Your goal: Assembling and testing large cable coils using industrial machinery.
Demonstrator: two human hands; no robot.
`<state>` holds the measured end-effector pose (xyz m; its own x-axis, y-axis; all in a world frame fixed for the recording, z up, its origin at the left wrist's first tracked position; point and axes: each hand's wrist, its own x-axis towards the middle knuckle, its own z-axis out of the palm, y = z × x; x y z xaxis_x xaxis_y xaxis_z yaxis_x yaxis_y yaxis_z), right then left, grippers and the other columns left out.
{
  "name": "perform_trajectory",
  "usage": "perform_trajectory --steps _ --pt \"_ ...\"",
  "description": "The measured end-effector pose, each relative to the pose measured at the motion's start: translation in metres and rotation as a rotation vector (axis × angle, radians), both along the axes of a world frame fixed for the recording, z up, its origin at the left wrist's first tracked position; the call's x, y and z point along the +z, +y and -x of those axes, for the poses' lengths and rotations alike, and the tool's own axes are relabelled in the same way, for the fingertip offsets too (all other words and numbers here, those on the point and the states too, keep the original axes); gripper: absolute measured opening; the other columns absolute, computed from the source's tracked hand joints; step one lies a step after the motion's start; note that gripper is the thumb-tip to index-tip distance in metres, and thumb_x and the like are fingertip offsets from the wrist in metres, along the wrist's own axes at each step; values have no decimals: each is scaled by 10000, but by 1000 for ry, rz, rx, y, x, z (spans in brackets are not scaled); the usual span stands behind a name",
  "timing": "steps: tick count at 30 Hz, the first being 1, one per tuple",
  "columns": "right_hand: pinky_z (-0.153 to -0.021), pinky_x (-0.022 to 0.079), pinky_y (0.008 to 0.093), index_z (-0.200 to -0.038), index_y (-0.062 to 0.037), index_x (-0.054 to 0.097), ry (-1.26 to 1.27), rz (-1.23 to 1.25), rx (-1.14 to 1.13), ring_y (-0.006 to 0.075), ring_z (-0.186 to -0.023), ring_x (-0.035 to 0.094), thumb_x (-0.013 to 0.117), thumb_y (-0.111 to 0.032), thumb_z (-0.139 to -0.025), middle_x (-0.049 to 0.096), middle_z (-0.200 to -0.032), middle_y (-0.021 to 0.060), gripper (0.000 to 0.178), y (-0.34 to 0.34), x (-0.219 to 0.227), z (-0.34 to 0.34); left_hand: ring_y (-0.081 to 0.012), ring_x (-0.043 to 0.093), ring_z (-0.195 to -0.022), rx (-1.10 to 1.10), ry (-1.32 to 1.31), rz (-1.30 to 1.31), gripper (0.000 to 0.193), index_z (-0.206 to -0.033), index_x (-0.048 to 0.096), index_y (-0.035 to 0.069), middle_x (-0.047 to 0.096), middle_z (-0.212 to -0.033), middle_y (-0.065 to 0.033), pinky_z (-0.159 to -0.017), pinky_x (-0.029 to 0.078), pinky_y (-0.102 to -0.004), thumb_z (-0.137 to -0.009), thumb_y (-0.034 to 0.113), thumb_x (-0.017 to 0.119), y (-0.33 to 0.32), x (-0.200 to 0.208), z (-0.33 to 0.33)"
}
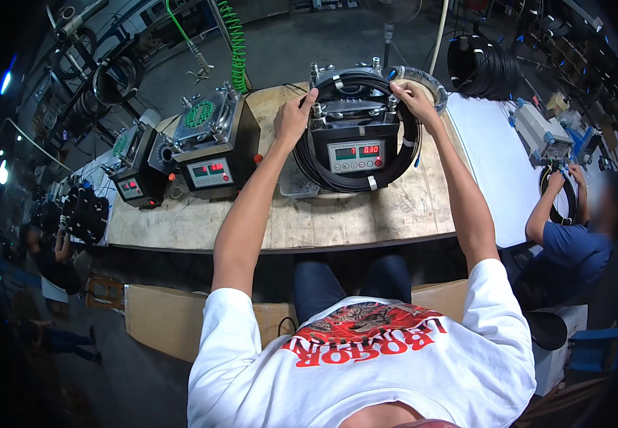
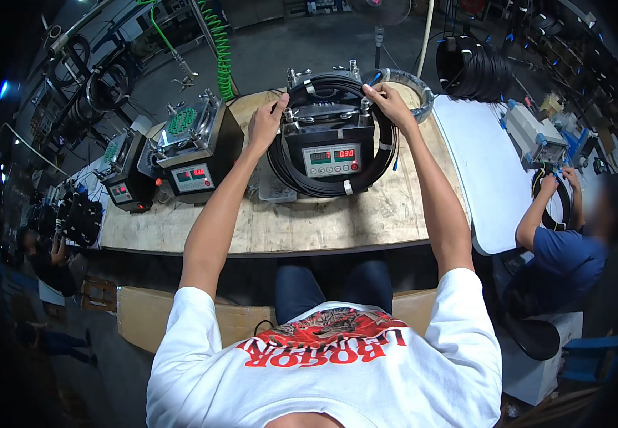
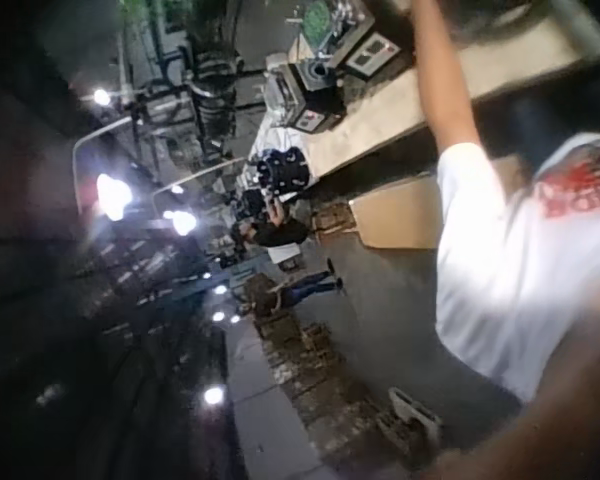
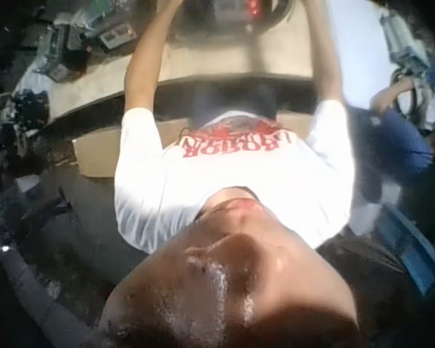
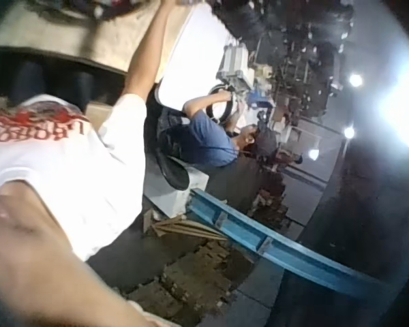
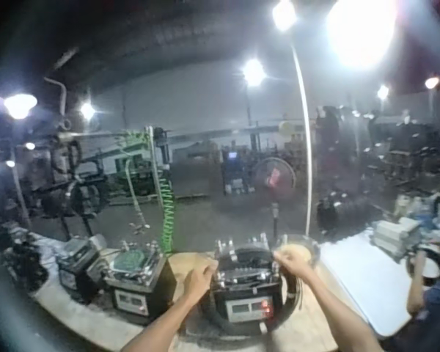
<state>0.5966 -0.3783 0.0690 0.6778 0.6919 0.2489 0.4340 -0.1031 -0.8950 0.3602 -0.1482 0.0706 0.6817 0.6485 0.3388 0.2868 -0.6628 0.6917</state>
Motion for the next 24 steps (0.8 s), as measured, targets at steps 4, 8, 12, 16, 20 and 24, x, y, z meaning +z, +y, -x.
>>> perform_trajectory --steps 4,8,12,16,20,24 --pt "-806 503 269 -1060 16 686 23 4 58 128 -892 638 652 -501 -944 696 -938 79 531 -3 4 -4 -381 694 -908 -152 -42 -14 733 -1148 731 117 727 -870 -178 -803 502 -449 -938 733 393 20 -8 2" --pt "-797 509 274 -1087 24 673 -36 56 36 132 -880 646 649 -494 -948 696 -953 82 537 -9 3 -17 -386 683 -859 -219 36 -82 734 -1131 717 72 704 -827 -197 -802 490 -457 -955 708 395 23 2 -2" --pt "-841 493 260 -1173 -23 657 44 47 71 120 -969 622 630 -450 -971 683 -1014 68 473 -11 1 -15 -377 662 -794 -217 -22 -77 736 -1062 712 31 668 -769 -202 -767 485 -436 -959 695 411 18 8 -7" --pt "-871 482 257 -1161 3 639 53 -16 67 126 -979 616 641 -400 -976 660 -1034 71 444 -12 -1 -3 -362 649 -743 -173 -4 -146 744 -1019 712 18 649 -720 -184 -730 480 -424 -956 699 418 30 -2 -11" --pt "-867 477 256 -1165 -3 647 73 -31 61 120 -968 612 635 -397 -979 661 -1024 68 436 -17 -6 -3 -356 642 -711 -212 -14 -129 756 -979 722 19 622 -662 -170 -702 476 -433 -944 714 427 26 7 -13" --pt "-792 499 273 -1132 1 676 -3 -43 -4 124 -897 627 640 -403 -973 687 -990 67 435 -16 -11 2 -354 656 -739 -194 45 -189 675 -1036 712 42 643 -709 -173 -723 482 -440 -972 656 438 29 12 -3"
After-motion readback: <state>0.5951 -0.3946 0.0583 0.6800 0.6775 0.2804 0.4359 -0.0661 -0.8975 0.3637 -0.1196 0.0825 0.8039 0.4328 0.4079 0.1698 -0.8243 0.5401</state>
